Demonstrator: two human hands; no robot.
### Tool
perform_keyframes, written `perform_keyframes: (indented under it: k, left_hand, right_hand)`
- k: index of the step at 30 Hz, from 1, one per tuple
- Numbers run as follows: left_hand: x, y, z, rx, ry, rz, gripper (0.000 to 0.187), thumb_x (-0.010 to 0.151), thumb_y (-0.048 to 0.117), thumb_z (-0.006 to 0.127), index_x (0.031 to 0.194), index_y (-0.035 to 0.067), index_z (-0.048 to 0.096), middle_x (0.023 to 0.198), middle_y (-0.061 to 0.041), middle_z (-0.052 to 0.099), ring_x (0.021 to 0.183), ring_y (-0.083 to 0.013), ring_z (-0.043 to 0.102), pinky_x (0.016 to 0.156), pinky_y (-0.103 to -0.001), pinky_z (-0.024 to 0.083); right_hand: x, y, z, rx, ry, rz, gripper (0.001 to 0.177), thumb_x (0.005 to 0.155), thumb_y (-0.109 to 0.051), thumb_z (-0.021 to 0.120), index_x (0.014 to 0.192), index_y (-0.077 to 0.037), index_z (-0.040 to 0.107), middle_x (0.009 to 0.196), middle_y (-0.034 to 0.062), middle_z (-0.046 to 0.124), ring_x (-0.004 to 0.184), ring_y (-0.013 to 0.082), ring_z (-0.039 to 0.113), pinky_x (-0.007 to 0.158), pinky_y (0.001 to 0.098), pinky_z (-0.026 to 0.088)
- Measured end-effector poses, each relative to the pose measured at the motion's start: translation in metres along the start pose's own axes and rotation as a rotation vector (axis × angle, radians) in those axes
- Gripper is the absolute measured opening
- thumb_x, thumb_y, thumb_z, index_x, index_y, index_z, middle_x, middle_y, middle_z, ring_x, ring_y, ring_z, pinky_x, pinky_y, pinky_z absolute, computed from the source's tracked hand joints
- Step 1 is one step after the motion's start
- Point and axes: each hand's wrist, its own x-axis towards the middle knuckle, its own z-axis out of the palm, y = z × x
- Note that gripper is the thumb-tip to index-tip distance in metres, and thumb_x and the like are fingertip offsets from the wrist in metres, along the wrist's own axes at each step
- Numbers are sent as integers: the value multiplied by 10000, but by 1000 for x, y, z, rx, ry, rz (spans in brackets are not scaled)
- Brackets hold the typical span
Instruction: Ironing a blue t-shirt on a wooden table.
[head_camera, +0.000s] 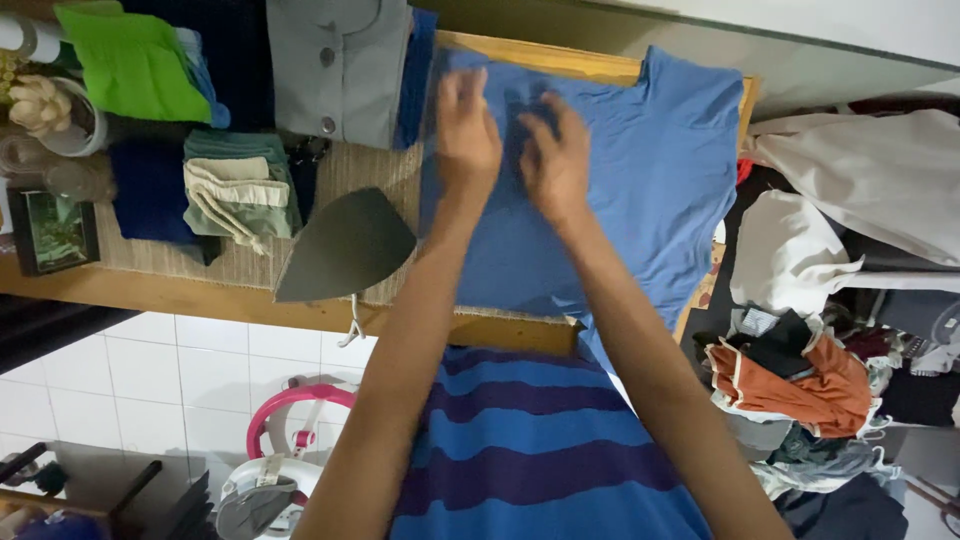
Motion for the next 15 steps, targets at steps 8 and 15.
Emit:
perform_keyframes:
  k: [8, 15]
  left_hand:
    - [-108, 37, -53, 138, -333, -26, 441, 1003, 62, 595, 1431, -20, 527, 1435, -211, 524, 1318, -411, 531, 1063, -464, 496]
    - [-174, 32, -121, 61, -363, -27, 380, 947, 72, 626, 1323, 15, 626, 1344, -154, 590, 1238, -372, 602, 1034, -459, 525]
  right_hand:
    - [-34, -38, -6, -49, -134, -39, 403, 833, -28, 732, 1232, -81, 709, 1461, 207, 550, 1367, 444, 494, 1125, 540, 405]
    - [-18, -58, -2, -34, -206, -145, 435, 780, 30, 699, 1181, -128, 762, 1305, 143, 613, 1192, 386, 555, 1025, 483, 461]
